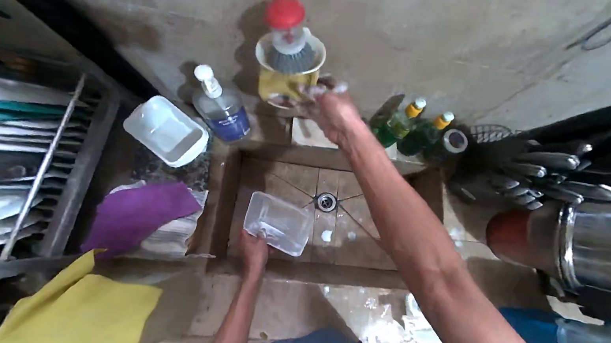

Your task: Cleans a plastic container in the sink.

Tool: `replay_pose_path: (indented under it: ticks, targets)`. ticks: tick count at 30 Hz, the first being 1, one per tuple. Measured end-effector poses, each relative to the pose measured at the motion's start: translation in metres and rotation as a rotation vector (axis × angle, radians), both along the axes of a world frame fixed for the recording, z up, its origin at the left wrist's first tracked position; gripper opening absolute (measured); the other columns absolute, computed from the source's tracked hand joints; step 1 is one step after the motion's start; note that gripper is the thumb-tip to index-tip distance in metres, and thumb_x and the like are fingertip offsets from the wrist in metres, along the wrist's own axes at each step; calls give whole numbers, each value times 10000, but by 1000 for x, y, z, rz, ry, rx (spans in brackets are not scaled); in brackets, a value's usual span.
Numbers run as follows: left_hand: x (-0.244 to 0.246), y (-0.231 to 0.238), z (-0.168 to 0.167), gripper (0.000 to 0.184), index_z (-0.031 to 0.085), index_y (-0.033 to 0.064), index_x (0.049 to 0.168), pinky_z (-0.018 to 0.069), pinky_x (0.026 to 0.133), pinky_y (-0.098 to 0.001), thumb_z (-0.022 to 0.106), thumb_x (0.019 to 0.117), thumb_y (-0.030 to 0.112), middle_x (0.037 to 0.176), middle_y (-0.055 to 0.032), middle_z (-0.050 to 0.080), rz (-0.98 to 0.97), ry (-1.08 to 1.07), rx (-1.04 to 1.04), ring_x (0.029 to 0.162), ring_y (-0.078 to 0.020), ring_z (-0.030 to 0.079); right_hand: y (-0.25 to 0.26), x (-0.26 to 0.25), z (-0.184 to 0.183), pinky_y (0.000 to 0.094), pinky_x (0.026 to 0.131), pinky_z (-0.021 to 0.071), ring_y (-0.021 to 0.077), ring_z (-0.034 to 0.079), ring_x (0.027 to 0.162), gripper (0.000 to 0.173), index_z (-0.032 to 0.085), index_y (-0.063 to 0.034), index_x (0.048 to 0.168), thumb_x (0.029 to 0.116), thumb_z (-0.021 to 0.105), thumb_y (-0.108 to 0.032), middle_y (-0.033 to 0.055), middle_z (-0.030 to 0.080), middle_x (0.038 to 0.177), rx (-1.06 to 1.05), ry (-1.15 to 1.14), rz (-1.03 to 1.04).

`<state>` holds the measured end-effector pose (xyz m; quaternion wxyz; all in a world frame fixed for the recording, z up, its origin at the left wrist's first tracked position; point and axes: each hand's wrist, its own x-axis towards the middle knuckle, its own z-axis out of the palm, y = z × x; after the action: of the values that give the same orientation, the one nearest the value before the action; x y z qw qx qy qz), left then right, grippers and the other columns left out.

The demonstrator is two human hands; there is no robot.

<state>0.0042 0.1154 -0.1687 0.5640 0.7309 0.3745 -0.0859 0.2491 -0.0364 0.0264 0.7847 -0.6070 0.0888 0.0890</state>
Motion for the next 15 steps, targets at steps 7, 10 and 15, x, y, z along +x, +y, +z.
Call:
replay_pose_path:
  ticks: [7, 10, 15]
  targets:
    - [10, -8, -24, 523, 300, 57, 1538, 616, 637, -419, 508, 1070, 159, 1016, -204, 669, 55, -6, -118, 676, -239, 691, -44, -75, -41, 366, 867, 622, 180, 713, 1029, 616, 525, -47, 1453, 890, 750, -153, 106, 640, 1367, -771, -368, -20]
    - [21, -24, -30, 530, 287, 63, 1538, 612, 606, -421, 511, 1066, 153, 1001, -209, 664, 58, -19, -112, 642, -243, 683, -59, -153, -117, 539, 938, 568, 318, 669, 1140, 804, 408, -136, 1565, 885, 778, -354, 156, 582, 1438, -892, -27, 243]
    - [40, -56, -16, 355, 486, -18, 1392, 626, 668, -417, 448, 1091, 167, 953, -205, 700, -380, 168, -80, 682, -248, 712, -107, -195, -214, 529, 856, 540, 332, 652, 997, 390, 576, -14, 1329, 995, 618, -210, 227, 659, 1147, -549, 596, -43]
